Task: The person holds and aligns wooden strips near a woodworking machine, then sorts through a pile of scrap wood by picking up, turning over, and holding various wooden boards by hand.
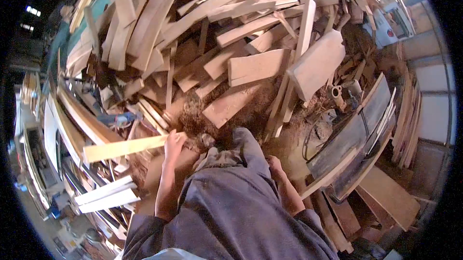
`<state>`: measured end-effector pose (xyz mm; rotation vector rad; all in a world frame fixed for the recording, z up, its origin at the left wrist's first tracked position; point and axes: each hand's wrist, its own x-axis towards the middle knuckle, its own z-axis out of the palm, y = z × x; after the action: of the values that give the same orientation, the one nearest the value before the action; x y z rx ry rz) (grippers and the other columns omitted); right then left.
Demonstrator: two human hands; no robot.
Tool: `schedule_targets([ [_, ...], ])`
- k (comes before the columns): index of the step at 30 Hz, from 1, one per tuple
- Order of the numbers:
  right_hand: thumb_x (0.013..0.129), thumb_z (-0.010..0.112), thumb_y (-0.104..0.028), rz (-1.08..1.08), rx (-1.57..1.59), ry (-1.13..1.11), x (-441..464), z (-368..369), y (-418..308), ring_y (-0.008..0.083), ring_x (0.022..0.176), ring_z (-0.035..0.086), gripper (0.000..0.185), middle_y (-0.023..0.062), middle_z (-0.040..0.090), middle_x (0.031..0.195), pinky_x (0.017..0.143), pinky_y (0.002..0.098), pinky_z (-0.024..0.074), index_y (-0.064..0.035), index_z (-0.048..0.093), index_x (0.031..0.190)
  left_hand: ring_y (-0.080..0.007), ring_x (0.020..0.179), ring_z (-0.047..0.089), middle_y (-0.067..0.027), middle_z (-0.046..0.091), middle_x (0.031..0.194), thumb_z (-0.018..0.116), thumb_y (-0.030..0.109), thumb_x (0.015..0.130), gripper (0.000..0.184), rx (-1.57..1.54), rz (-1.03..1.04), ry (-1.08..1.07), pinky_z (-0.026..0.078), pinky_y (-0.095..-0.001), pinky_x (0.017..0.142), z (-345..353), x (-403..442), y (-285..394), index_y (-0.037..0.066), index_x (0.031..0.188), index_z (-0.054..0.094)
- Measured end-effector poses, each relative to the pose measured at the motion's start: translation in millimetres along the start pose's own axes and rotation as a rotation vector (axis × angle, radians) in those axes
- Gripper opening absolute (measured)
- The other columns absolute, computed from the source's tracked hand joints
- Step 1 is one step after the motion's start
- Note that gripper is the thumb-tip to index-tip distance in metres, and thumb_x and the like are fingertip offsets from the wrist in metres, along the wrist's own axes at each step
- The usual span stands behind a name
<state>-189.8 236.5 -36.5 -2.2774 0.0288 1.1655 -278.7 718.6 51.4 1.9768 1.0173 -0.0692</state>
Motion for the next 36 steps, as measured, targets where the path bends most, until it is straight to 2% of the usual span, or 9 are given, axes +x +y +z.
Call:
schedule_targets([
  [6,0.085,0.065,-0.036,0.012,-0.012,-0.05,45.7,-48.5,-5.0,0.0375,0.094,0.07,0.034,0.0183,0.072,0.1,0.083,0.0458,0.0554,-0.0154,0.074,0.109,-0.0376,0.102,0.067,-0.0246,0.068,0.107,0.076,0.027,0.083,0.046,0.157,0.076,0.055,0.051,-0.0449,0.087,24.1,11.1,12.3,-0.003,0.114,0.059],
  [12,0.082,0.071,-0.032,-0.092,-0.131,0.069,107.0,-83.5,18.0,0.0386,0.093,0.069,0.032,0.0188,0.072,0.097,0.081,0.0468,0.0552,-0.0093,0.071,0.105,-0.0366,0.081,0.067,-0.0227,0.067,0.089,0.076,0.026,0.082,0.038,0.042,0.038,0.002,0.05,-0.0435,0.074,43.1,11.6,37.8,-0.001,0.093,0.051],
  [17,0.079,0.072,-0.03,-0.015,-0.091,0.123,123.1,-110.4,-3.1,0.0361,0.097,0.07,0.039,0.0185,0.073,0.101,0.083,0.0442,0.0553,-0.01,0.071,0.112,-0.0338,0.107,0.068,-0.0266,0.067,0.118,0.076,0.026,0.083,0.071,0.131,-0.158,-0.088,0.053,-0.04,0.089,38.7,45.5,32.3,-0.006,0.14,0.049],
  [24,0.077,0.072,-0.031,0.037,-0.005,0.158,136.3,-73.6,8.2,0.0337,0.098,0.07,0.044,0.0176,0.073,0.106,0.085,0.0424,0.0552,-0.0088,0.071,0.115,-0.0358,0.097,0.069,-0.0234,0.068,0.102,0.073,0.022,0.083,0.04,0.312,0.11,-0.088,0.052,-0.0437,0.08,-10.6,117.9,96.4,0.0,0.114,0.061],
  [26,0.085,0.064,-0.029,-0.007,0.033,0.238,134.5,-36.9,24.9,0.0307,0.085,0.071,0.032,0.0152,0.073,0.095,0.072,0.0406,0.0554,-0.0071,0.072,0.106,-0.0358,0.093,0.069,-0.0225,0.066,0.094,0.073,0.022,0.083,0.032,0.247,0.063,-0.052,0.05,-0.0458,0.075,-33.1,140.9,132.6,0.002,0.102,0.058],
  [30,0.09,0.06,-0.019,0.155,0.336,0.223,132.7,61.3,53.7,0.0244,0.061,0.062,0.013,0.0067,0.062,0.068,0.051,0.0369,0.0471,-0.0076,0.066,0.092,-0.0323,0.099,0.069,-0.0227,0.07,0.106,0.076,0.026,0.079,0.068,0.465,0.321,0.014,0.052,-0.0405,0.086,-66.8,269.0,57.2,-0.006,0.135,0.052],
  [32,0.093,0.056,-0.019,0.387,0.676,0.105,87.7,56.1,-32.4,0.0236,0.066,0.063,0.016,0.01,0.065,0.079,0.054,0.0373,0.0477,-0.0064,0.066,0.093,-0.0334,0.098,0.069,-0.0234,0.07,0.105,0.076,0.026,0.079,0.068,0.432,0.294,-0.019,0.052,-0.041,0.086,-87.9,326.8,52.1,-0.006,0.134,0.053],
  [34,0.083,0.067,-0.022,0.457,0.363,0.171,46.9,44.6,-150.3,0.0311,0.09,0.072,0.026,0.0128,0.075,0.094,0.074,0.044,0.0536,-0.0045,0.072,0.102,-0.0366,0.107,0.065,-0.0256,0.066,0.113,0.074,0.029,0.08,0.068,0.393,0.22,-0.066,0.05,-0.0426,0.093,-105.2,364.9,41.9,-0.005,0.135,0.052],
  [36,0.083,0.065,-0.022,0.107,0.11,0.21,60.7,107.3,-121.2,0.0351,0.095,0.07,0.028,0.0159,0.074,0.096,0.08,0.0454,0.0526,-0.0041,0.071,0.104,-0.042,0.123,0.056,-0.0292,0.059,0.13,0.072,0.033,0.081,0.069,0.354,0.135,-0.109,0.044,-0.0451,0.105,-121.8,400.6,47.0,-0.003,0.137,0.052],
])
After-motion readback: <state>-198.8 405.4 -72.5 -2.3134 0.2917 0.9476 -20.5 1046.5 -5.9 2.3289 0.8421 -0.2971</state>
